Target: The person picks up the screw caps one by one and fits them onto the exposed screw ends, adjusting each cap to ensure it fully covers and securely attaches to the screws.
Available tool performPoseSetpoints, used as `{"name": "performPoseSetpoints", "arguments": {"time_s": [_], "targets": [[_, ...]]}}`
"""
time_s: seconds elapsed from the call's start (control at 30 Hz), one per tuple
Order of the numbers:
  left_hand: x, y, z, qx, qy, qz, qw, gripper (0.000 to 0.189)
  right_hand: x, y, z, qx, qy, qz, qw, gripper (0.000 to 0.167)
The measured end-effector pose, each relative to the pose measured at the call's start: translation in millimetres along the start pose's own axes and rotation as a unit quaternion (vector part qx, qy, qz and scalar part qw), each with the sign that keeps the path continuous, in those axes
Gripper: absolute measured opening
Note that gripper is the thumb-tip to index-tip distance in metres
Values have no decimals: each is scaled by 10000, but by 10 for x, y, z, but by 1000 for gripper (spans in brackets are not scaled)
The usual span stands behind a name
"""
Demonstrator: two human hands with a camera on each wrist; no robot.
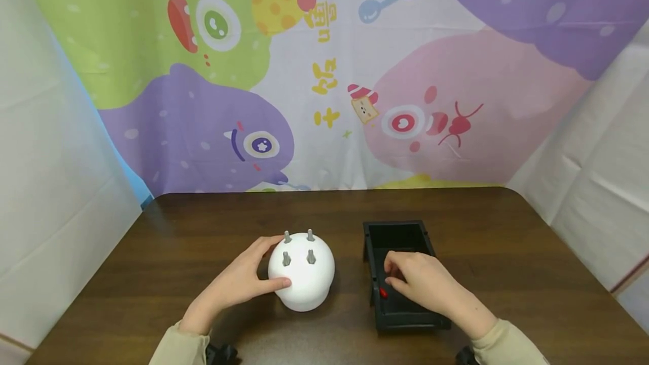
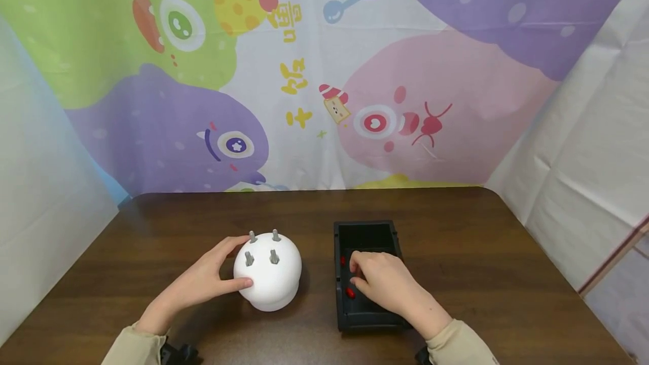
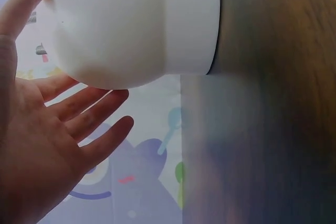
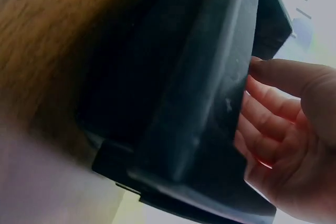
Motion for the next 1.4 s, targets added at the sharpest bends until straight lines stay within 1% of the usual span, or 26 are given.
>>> {"name": "performPoseSetpoints", "arguments": {"time_s": [0.1,0.27,0.37,0.5,0.67,0.83,1.13,1.27,1.4], "targets": [[10,14,1,-54,-204,-82,9997,82,66,2,16,63,67,-170,9998,15],[43,37,6,-175,-575,-340,9976,82,189,-10,39,117,204,-457,9987,14],[50,38,-12,-253,-613,-409,9970,82,258,-13,34,103,306,-628,9975,14],[51,35,-25,-281,-670,-396,9966,82,342,-11,51,157,376,-842,9956,16],[46,29,-26,-288,-718,-371,9963,82,401,11,67,198,313,-990,9944,19],[45,33,-27,-292,-747,-416,9959,81,459,20,67,276,218,-1204,9921,21],[39,27,-35,-265,-739,-393,9961,81,495,51,28,153,-155,-1141,9932,24],[46,26,-42,-254,-807,-388,9957,81,524,61,36,196,-323,-1196,9921,24],[57,26,-43,-268,-877,-410,9949,81,537,57,41,281,-357,-1255,9911,23]]}}
Point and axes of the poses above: each hand's wrist, its own y-axis towards the middle knuckle, its own x-axis out of the palm, z = x × y, the point moved 10 cm from there along y, towards the middle knuckle, and after that the axes turned 6 degrees about z, right-handed, at the moved point
